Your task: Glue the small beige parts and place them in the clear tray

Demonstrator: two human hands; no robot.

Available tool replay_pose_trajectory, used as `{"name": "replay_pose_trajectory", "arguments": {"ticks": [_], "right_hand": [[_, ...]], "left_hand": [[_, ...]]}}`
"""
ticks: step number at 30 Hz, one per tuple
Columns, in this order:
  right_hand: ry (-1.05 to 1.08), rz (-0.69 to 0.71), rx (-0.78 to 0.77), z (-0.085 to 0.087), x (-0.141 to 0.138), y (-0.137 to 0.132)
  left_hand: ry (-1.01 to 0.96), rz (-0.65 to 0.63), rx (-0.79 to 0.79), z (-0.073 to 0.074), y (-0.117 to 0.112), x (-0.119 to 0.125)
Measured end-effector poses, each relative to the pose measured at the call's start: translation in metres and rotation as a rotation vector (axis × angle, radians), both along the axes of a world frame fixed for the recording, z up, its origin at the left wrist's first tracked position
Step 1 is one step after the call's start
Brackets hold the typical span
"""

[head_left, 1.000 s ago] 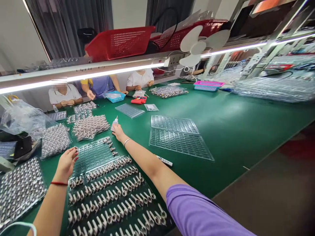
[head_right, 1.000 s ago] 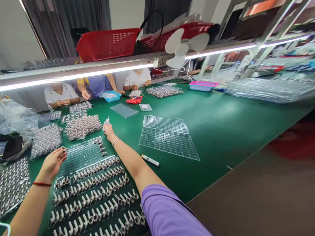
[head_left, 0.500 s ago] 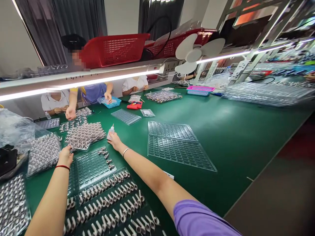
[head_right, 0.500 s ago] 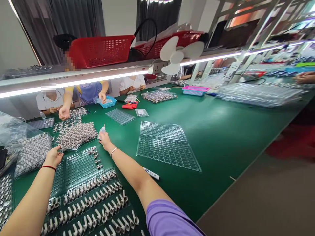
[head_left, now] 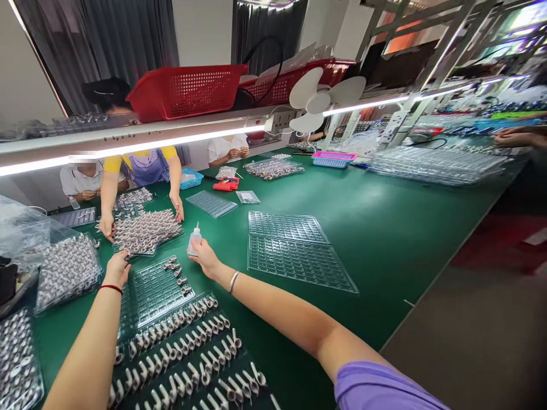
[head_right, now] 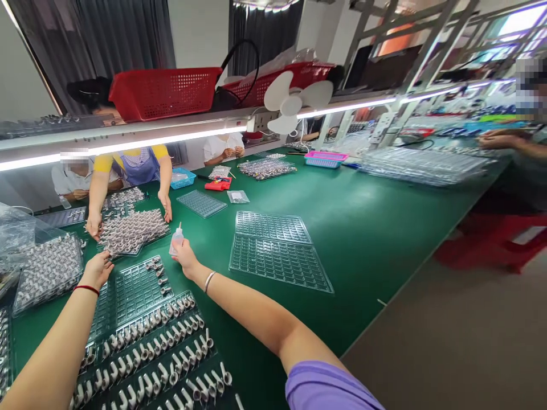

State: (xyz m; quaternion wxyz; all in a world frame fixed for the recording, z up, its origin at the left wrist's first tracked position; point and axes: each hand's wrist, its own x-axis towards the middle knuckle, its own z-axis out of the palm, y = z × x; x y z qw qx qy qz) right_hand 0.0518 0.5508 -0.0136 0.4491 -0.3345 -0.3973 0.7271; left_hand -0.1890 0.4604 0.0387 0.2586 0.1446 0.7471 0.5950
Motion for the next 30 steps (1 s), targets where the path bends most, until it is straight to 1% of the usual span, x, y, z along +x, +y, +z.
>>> {"name": "replay_pose_trajectory", "arguments": {"ticks": [2, 4, 6, 8, 10, 13, 15, 17, 19, 21, 26, 30], "right_hand": [[0.020, 0.003, 0.013, 0.005, 0.015, -0.012], [0.042, 0.001, 0.021, 0.010, 0.031, -0.026], [0.064, -0.007, 0.024, 0.012, 0.047, -0.041], [0.081, -0.020, 0.020, 0.011, 0.063, -0.057], [0.089, -0.034, 0.011, 0.007, 0.079, -0.072], [0.080, -0.048, -0.004, -0.002, 0.097, -0.091], [0.069, -0.052, -0.009, -0.007, 0.103, -0.099], [0.062, -0.053, -0.005, -0.010, 0.105, -0.101], [0.061, -0.054, 0.004, -0.009, 0.105, -0.102], [0.063, -0.052, 0.013, -0.007, 0.103, -0.101], [0.070, -0.045, 0.032, -0.006, 0.101, -0.099], [0.069, -0.043, 0.039, -0.007, 0.103, -0.097]], "left_hand": [[0.043, -0.033, -0.001, 0.004, -0.009, 0.006], [0.095, -0.079, 0.000, 0.009, -0.026, 0.011], [0.153, -0.138, -0.005, 0.013, -0.050, 0.016], [0.214, -0.190, -0.027, 0.014, -0.081, 0.023], [0.282, -0.221, -0.065, 0.012, -0.114, 0.032], [0.394, -0.240, -0.144, 0.003, -0.159, 0.050], [0.469, -0.253, -0.216, -0.003, -0.183, 0.063], [0.542, -0.274, -0.306, -0.007, -0.199, 0.075], [0.610, -0.301, -0.408, -0.006, -0.209, 0.084], [0.665, -0.332, -0.516, -0.001, -0.212, 0.090], [0.747, -0.404, -0.734, 0.010, -0.205, 0.093], [0.808, -0.389, -0.840, 0.011, -0.200, 0.095]]}}
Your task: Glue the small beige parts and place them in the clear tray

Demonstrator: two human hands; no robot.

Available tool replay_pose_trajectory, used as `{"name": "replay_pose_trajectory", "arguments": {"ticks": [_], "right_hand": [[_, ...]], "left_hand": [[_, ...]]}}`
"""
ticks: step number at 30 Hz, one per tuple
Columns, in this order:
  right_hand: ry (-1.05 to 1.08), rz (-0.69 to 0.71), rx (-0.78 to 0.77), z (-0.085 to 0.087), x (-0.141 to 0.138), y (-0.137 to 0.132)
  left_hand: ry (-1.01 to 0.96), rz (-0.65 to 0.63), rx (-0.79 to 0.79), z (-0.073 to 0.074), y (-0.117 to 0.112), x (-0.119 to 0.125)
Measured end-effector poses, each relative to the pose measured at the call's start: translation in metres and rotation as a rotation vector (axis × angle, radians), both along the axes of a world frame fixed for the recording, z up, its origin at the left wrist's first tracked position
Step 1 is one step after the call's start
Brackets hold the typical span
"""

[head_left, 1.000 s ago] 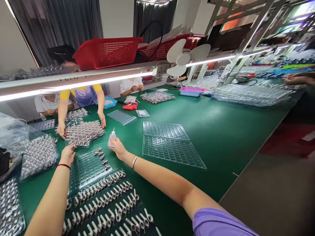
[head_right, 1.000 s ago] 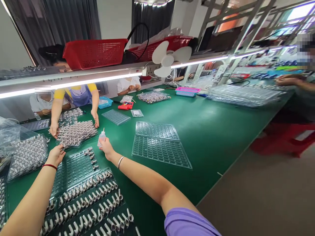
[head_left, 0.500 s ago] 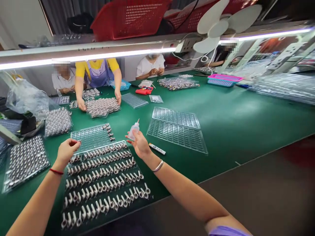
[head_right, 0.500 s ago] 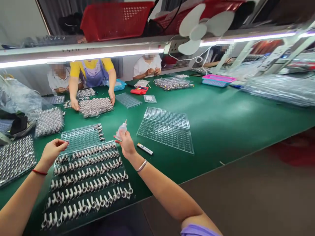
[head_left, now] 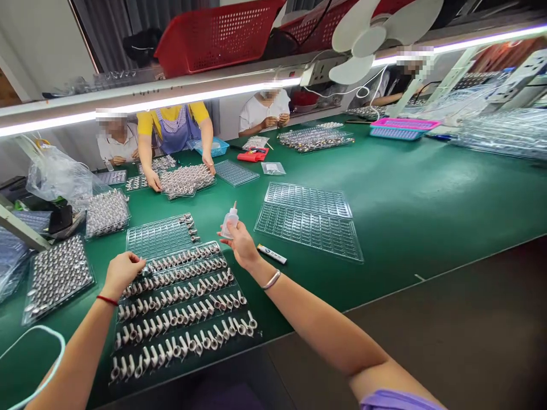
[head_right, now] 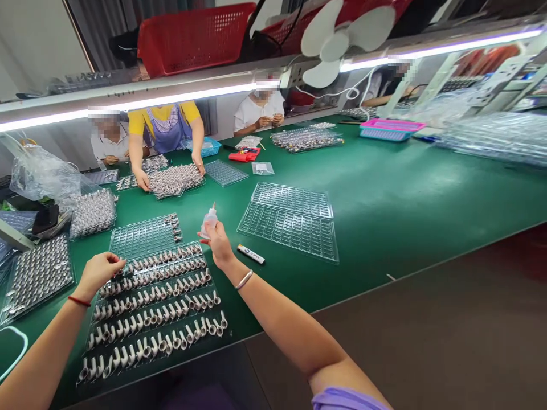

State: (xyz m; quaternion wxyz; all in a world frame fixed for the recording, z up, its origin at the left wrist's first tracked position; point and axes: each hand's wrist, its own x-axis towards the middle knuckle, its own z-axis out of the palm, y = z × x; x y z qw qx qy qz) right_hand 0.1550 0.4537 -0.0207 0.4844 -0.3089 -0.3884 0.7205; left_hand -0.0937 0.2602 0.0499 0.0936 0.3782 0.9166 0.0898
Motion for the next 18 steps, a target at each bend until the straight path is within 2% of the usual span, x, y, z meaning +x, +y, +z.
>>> {"name": "replay_pose_trajectory", "arguments": {"ticks": [7, 18], "right_hand": [[-0.003, 0.008, 0.001, 0.0022, 0.0016, 0.0021], [0.007, 0.038, 0.014, 0.0056, 0.0017, 0.0009]], "left_hand": [[0.110, -0.012, -0.051, -0.0034, 0.0029, 0.0058], [0.204, -0.046, 0.013, -0.0044, 0.0049, 0.0074]]}}
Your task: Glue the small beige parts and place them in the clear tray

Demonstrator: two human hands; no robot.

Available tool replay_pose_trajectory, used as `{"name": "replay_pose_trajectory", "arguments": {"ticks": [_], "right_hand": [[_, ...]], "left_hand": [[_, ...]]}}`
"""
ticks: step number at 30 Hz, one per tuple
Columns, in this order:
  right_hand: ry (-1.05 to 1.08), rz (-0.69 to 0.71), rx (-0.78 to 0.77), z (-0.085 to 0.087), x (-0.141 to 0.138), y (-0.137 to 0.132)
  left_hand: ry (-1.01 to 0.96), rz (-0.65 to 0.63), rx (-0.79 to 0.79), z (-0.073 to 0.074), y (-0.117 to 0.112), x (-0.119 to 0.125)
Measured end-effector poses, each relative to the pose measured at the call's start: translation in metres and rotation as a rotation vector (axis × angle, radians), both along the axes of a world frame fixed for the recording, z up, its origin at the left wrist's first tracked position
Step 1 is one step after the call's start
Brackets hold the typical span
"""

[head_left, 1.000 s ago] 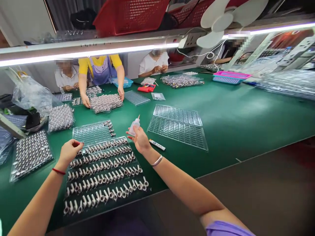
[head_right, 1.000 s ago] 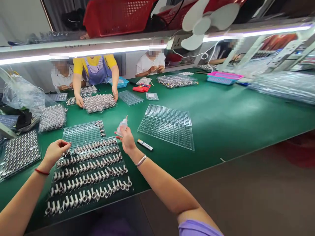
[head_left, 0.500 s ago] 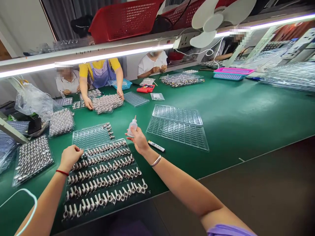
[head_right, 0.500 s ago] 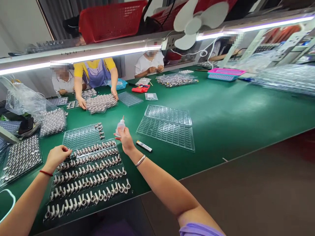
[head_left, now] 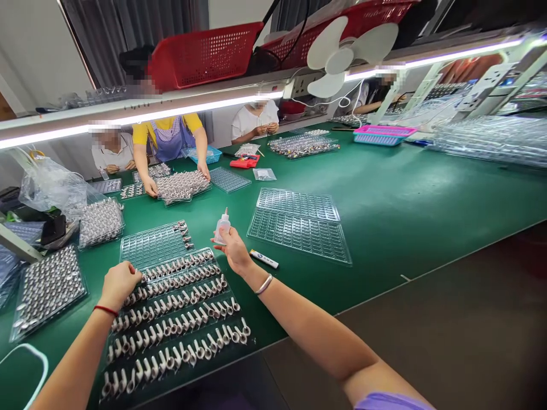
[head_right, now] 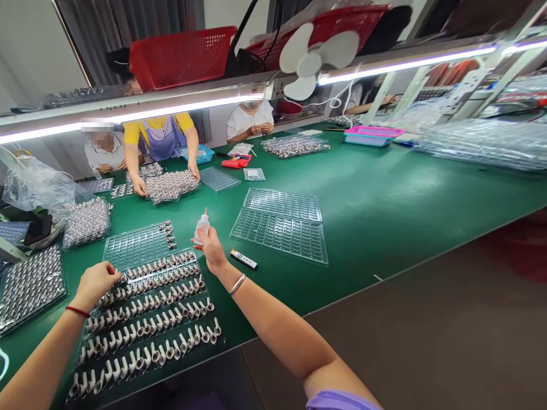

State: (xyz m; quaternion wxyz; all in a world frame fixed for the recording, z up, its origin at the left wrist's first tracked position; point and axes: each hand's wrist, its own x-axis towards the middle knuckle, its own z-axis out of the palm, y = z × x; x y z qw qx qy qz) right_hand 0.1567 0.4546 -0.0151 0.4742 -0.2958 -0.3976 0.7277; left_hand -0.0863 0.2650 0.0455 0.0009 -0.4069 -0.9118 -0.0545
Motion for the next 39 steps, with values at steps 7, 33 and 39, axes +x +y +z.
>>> {"name": "replay_pose_trajectory", "arguments": {"ticks": [7, 33, 39], "right_hand": [[0.000, 0.004, -0.003, 0.000, 0.000, -0.001], [-0.014, 0.037, -0.030, 0.000, 0.027, -0.022], [-0.037, 0.106, -0.113, -0.013, 0.074, -0.071]], "left_hand": [[0.005, 0.010, 0.025, 0.001, -0.002, 0.005], [-0.545, 0.152, 0.500, 0.004, -0.070, -0.015], [-0.749, 0.293, 0.700, -0.028, -0.127, -0.003]]}}
